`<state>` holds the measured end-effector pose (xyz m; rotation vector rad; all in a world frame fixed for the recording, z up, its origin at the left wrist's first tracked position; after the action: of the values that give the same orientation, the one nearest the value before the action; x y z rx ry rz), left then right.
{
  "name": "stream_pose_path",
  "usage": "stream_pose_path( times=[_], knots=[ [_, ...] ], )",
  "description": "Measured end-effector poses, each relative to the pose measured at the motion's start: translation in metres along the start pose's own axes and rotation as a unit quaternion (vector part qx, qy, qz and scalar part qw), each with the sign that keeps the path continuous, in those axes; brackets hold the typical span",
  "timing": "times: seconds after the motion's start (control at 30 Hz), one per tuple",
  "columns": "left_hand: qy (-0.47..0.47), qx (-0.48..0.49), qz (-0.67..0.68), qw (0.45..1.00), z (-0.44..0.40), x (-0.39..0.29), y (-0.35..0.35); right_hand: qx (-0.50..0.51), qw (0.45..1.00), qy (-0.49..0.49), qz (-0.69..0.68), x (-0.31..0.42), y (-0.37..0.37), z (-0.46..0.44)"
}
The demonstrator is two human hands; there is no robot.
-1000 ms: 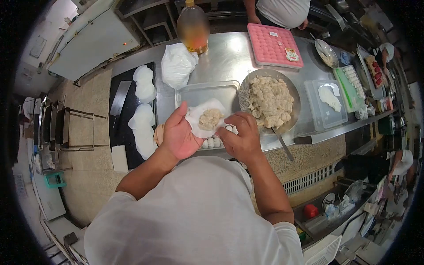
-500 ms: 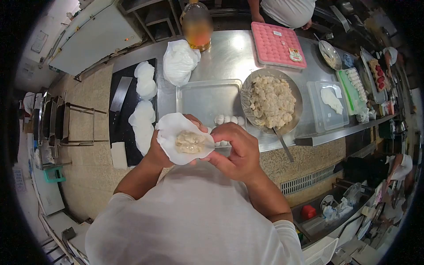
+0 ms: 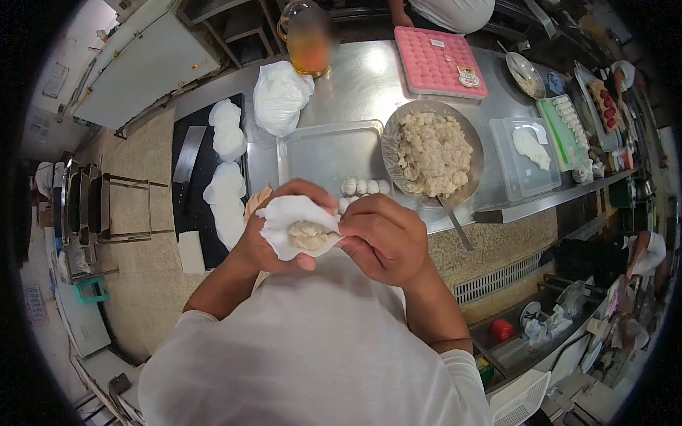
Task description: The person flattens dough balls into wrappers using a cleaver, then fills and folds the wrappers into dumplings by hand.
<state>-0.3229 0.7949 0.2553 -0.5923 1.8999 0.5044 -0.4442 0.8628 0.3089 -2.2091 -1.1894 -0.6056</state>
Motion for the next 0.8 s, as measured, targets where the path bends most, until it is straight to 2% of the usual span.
stream_pose_path(
  times=[0.07, 0.1, 0.2, 0.27, 0.4, 0.5, 0.57, 0.6, 0.67, 0.8],
  knots=[
    [0.052, -0.12, 0.01, 0.991, -0.001, -0.009, -0.011, 0.061, 0.998, 0.011, -0.003, -0.004, 0.008, 0.007],
    [0.052, -0.121, 0.009, 0.991, 0.001, -0.005, -0.013, 0.062, 0.998, 0.011, -0.004, -0.004, 0.007, 0.008],
    [0.148, -0.077, -0.033, 0.985, 0.006, -0.012, -0.015, 0.102, 0.994, 0.011, 0.026, -0.003, 0.014, 0.009],
    [0.077, -0.014, -0.084, 0.993, 0.003, -0.007, -0.009, 0.025, 0.999, -0.012, 0.045, 0.005, 0.005, 0.0],
    [0.063, -0.052, -0.051, 0.995, 0.002, -0.005, -0.006, 0.039, 0.999, -0.006, 0.01, 0.002, 0.009, -0.002],
    [0.165, -0.141, -0.027, 0.976, 0.007, -0.02, -0.018, 0.099, 0.995, -0.002, 0.023, 0.001, 0.016, 0.006],
    [0.101, -0.055, -0.109, 0.987, 0.006, -0.012, -0.012, 0.076, 0.996, -0.006, 0.039, 0.002, 0.012, 0.007],
    [0.1, -0.055, -0.108, 0.988, 0.006, -0.012, -0.011, 0.076, 0.996, -0.005, 0.039, 0.004, 0.014, 0.004],
    [0.068, -0.058, -0.111, 0.99, 0.004, -0.007, -0.01, -0.002, 0.999, 0.003, 0.034, 0.008, 0.008, -0.007],
    [0.082, -0.121, -0.073, 0.987, 0.003, -0.014, -0.014, 0.072, 0.997, -0.01, 0.02, 0.002, 0.013, 0.005]
  ],
)
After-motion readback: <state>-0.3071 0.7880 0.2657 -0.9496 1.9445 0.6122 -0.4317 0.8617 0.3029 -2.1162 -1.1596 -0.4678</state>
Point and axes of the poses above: each hand's wrist, its own z-axis away from the middle knuckle, its own y-axis out of the palm, x = y × z, the point moved 9 cm from there along -z, towards the middle knuckle, and after that the axes turned 8 degrees about -x, right-handed, at the moved point
